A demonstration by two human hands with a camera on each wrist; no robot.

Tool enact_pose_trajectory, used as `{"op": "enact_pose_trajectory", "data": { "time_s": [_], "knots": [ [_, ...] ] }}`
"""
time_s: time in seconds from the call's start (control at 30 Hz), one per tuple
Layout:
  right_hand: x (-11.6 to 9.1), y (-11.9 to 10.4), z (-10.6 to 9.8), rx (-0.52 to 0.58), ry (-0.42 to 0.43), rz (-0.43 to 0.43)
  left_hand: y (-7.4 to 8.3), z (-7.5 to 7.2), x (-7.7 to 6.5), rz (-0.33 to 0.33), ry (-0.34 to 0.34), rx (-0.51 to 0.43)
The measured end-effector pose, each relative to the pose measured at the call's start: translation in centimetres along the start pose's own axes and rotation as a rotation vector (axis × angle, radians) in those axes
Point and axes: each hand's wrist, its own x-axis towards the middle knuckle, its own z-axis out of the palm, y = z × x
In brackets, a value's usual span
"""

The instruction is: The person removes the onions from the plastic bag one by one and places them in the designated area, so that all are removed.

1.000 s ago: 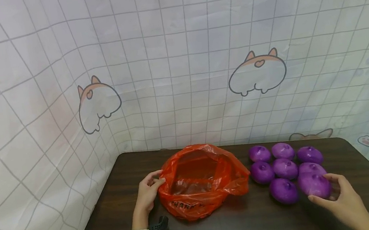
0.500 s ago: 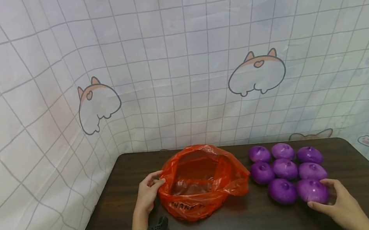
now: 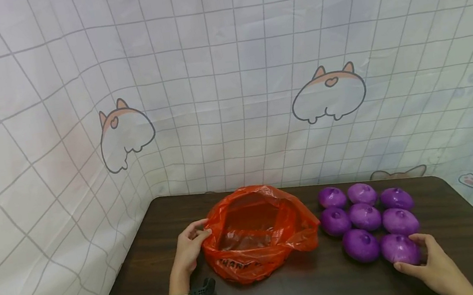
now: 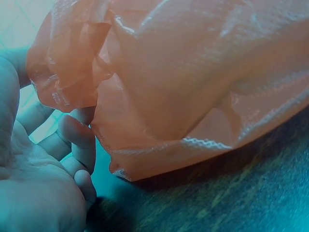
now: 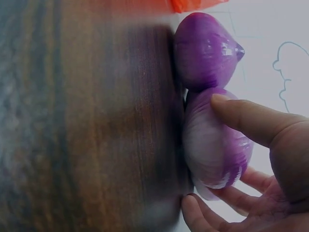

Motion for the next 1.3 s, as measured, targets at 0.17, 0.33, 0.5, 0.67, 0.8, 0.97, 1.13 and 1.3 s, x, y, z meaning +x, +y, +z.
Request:
{"op": "enact_pose_trajectory", "data": {
  "time_s": [0.17,0.33,0.5,0.67,0.8,0.97,1.13,1.3],
  "knots": [
    [0.3,0.2,0.1,0.022,0.001,-0.009,0.0,0.1,0.0,0.002,-0.004,-0.008],
    [0.3,0.4,0.1,0.018,0.026,-0.028,-0.2,0.3,0.2,0.001,-0.001,0.002],
    [0.3,0.5,0.1,0.004,0.036,-0.033,-0.3,0.4,0.3,0.006,0.004,0.002],
    [0.1,0.3,0.1,-0.004,0.059,-0.056,-0.2,0.4,0.3,0.008,0.006,0.0],
    [-0.1,0.0,-0.2,0.011,0.051,-0.046,0.3,0.2,0.1,-0.006,-0.006,-0.003],
    [-0.2,-0.4,-0.8,0.008,0.061,-0.039,0.4,-0.1,0.0,-0.016,-0.003,-0.004],
    [-0.5,-0.7,-1.1,-0.009,0.096,-0.062,-0.1,-0.1,0.1,-0.009,0.012,-0.005],
    [-1.0,-1.5,-1.0,-0.007,0.159,-0.071,-0.2,0.0,0.2,0.0,0.029,0.003]
  ]
}}
